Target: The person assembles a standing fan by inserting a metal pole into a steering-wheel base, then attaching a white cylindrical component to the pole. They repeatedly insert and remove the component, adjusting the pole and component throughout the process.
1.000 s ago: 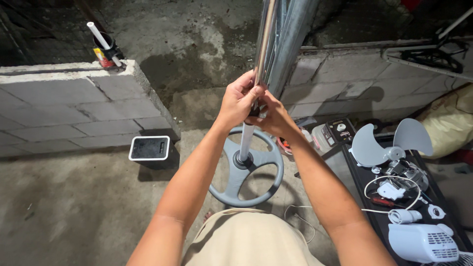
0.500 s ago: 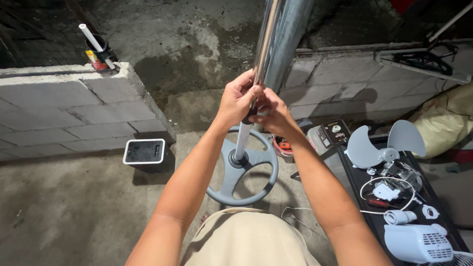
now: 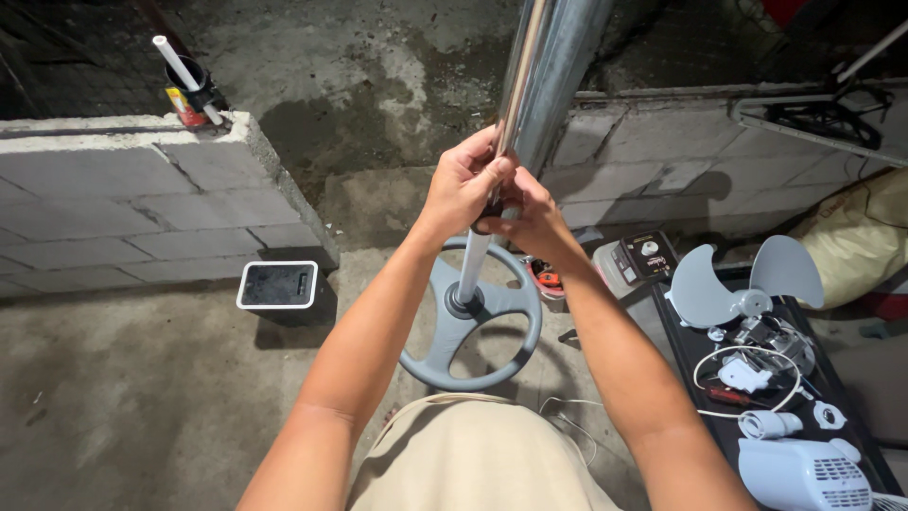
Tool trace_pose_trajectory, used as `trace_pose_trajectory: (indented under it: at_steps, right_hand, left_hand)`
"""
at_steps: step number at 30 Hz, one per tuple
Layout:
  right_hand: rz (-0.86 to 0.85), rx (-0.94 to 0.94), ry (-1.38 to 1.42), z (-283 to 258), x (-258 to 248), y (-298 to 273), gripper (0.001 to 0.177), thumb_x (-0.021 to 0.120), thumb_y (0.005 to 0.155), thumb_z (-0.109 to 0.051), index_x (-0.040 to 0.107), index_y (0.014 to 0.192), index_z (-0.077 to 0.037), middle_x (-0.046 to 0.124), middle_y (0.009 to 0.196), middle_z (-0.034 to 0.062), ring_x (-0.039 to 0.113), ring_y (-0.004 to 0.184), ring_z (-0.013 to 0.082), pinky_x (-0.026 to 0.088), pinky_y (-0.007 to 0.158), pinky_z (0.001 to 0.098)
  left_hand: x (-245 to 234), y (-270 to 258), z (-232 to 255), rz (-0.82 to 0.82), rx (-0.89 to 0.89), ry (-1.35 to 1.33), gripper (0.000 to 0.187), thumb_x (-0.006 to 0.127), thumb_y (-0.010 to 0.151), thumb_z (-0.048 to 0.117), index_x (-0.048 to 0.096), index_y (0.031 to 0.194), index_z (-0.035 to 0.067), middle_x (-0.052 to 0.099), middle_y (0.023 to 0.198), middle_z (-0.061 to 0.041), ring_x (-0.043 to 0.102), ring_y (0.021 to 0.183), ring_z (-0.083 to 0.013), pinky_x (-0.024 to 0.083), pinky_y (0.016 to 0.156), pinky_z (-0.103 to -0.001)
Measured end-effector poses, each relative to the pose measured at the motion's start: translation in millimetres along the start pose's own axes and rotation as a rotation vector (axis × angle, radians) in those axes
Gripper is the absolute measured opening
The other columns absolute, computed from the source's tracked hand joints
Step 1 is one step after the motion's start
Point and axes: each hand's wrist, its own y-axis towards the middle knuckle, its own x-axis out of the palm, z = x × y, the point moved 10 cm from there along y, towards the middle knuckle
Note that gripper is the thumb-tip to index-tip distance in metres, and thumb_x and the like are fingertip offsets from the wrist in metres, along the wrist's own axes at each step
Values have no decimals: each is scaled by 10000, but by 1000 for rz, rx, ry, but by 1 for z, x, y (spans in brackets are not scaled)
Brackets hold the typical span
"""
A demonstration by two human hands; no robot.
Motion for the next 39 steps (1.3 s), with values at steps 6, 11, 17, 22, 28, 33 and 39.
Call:
trace_pose_trajectory:
  at_steps: [6, 11, 17, 22, 28, 33, 39]
  right_hand:
    - [-44, 6, 182, 4, 5, 8, 811, 836, 771, -3, 441, 1478, -53, 626, 1177, 7, 621, 1084, 114, 568, 946, 308]
    - [20, 25, -235, 9, -4, 10, 864, 948, 680, -69, 491, 1413, -56, 643, 1094, 35, 625, 958, 128, 560, 857, 305]
    - [-78, 7, 54, 9, 1, 10, 852, 880, 789, -113, 431, 1512, -58, 632, 1211, 39, 603, 1099, 131, 526, 949, 304]
    - [-6, -28, -165, -9, -5, 11, 932, 937, 702, -108, 422, 1478, -62, 638, 1157, 25, 624, 1029, 138, 546, 896, 298]
    - [-68, -53, 36, 8, -5, 10, 889, 890, 788, -129, 405, 1530, -62, 594, 1220, 26, 572, 1120, 133, 509, 992, 309]
    - [33, -29, -252, 18, -10, 12, 786, 940, 753, -154, 520, 1411, -69, 658, 1145, 7, 632, 974, 126, 558, 884, 310]
    - [-89, 6, 109, 21, -2, 8, 769, 895, 836, -152, 480, 1473, -36, 619, 1208, 16, 603, 1088, 109, 547, 970, 303]
  left_hand:
    - [-2, 5, 3, -14, 23, 36, 341, 648, 1062, 36, 600, 1393, -29, 624, 1019, 30, 555, 905, -43, 489, 816, -204]
    - [0, 6, -3, 11, -29, -14, 440, 655, 1022, 43, 551, 1446, -2, 639, 1019, 36, 580, 884, -37, 509, 792, -201]
    - [-2, 8, 4, -16, 18, 2, 426, 657, 1048, 42, 557, 1459, -12, 633, 1015, 36, 573, 891, -38, 506, 808, -200]
    - [0, 10, 3, -10, -1, -4, 428, 655, 1032, 47, 559, 1444, -14, 630, 1027, 41, 573, 904, -34, 509, 820, -198]
    - [2, 13, 8, -36, 12, 11, 389, 654, 1049, 39, 576, 1425, -21, 623, 1010, 37, 574, 890, -39, 515, 810, -204]
    - [4, 11, 3, -6, -32, 55, 436, 647, 1012, 39, 561, 1436, -9, 626, 993, 48, 574, 873, -30, 516, 786, -198]
    - [5, 12, 7, -32, 21, 15, 439, 650, 1037, 27, 548, 1464, 6, 630, 1051, 43, 569, 936, -35, 502, 854, -195]
